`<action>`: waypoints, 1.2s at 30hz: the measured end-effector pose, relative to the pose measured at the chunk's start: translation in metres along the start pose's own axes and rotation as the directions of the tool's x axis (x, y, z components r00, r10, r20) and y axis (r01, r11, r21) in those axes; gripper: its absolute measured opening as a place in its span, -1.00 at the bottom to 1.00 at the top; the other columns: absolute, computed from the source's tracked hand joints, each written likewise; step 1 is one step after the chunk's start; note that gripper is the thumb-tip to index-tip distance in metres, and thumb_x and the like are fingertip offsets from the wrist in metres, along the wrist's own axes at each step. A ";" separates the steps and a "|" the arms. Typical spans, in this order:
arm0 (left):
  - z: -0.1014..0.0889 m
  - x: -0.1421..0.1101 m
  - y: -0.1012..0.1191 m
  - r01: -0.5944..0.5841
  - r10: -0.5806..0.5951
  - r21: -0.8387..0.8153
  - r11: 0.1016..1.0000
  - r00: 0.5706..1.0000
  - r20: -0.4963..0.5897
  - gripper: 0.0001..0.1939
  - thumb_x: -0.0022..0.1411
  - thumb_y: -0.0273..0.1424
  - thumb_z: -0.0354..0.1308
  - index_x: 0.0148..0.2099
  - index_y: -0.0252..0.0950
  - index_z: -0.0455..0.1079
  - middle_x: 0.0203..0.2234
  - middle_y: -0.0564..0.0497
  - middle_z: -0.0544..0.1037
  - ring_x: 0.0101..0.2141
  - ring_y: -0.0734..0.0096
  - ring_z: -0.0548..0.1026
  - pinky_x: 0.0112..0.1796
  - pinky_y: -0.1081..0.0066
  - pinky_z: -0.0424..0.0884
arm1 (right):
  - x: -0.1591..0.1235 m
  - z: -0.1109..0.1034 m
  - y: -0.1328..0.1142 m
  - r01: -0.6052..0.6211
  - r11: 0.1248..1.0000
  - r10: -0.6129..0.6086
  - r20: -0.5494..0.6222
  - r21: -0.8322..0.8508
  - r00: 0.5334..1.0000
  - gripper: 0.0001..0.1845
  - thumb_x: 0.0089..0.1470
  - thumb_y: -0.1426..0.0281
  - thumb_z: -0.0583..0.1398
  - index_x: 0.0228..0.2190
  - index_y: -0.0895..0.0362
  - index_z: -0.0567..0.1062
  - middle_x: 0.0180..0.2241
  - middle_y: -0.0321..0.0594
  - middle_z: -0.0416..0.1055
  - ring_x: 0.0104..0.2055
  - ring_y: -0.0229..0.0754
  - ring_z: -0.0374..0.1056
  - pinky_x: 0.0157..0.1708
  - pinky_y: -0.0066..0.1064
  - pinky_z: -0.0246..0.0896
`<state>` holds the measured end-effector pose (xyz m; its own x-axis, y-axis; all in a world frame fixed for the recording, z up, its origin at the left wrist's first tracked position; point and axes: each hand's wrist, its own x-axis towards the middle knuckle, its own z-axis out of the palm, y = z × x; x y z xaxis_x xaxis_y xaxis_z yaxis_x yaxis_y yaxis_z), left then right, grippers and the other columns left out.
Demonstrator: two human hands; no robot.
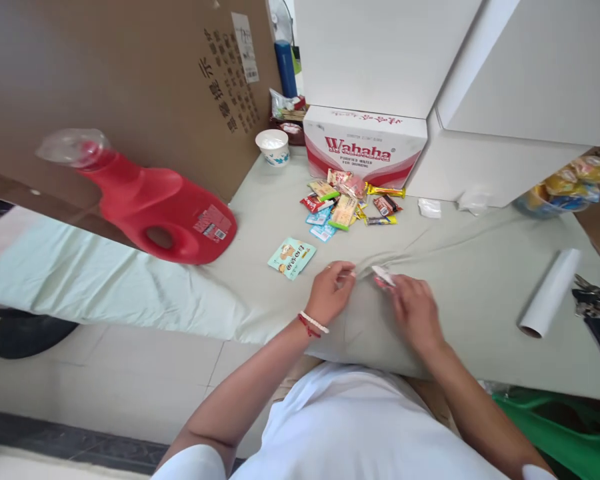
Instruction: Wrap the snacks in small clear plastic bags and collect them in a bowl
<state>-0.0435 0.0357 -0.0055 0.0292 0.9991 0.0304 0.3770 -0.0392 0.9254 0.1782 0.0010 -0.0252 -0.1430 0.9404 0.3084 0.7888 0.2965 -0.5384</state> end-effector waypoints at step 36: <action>-0.005 0.172 0.052 -0.361 0.373 0.136 0.923 0.924 -0.085 -0.70 0.37 -0.06 0.07 -0.18 -0.19 0.35 -0.47 0.05 0.40 -0.45 0.38 0.40 -0.38 0.37 0.36 | -0.007 -0.015 0.111 -0.388 0.907 0.417 -0.220 0.165 0.882 -0.59 0.38 0.20 -0.03 -0.01 0.10 0.50 -0.13 -0.10 0.59 -0.11 -0.06 0.52 -0.05 -0.20 0.43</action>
<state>-0.0232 0.2056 0.0494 0.0887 0.9096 0.4059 0.4630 -0.3985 0.7917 0.2759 0.0254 -0.0758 0.3344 0.9165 0.2195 0.6721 -0.0686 -0.7373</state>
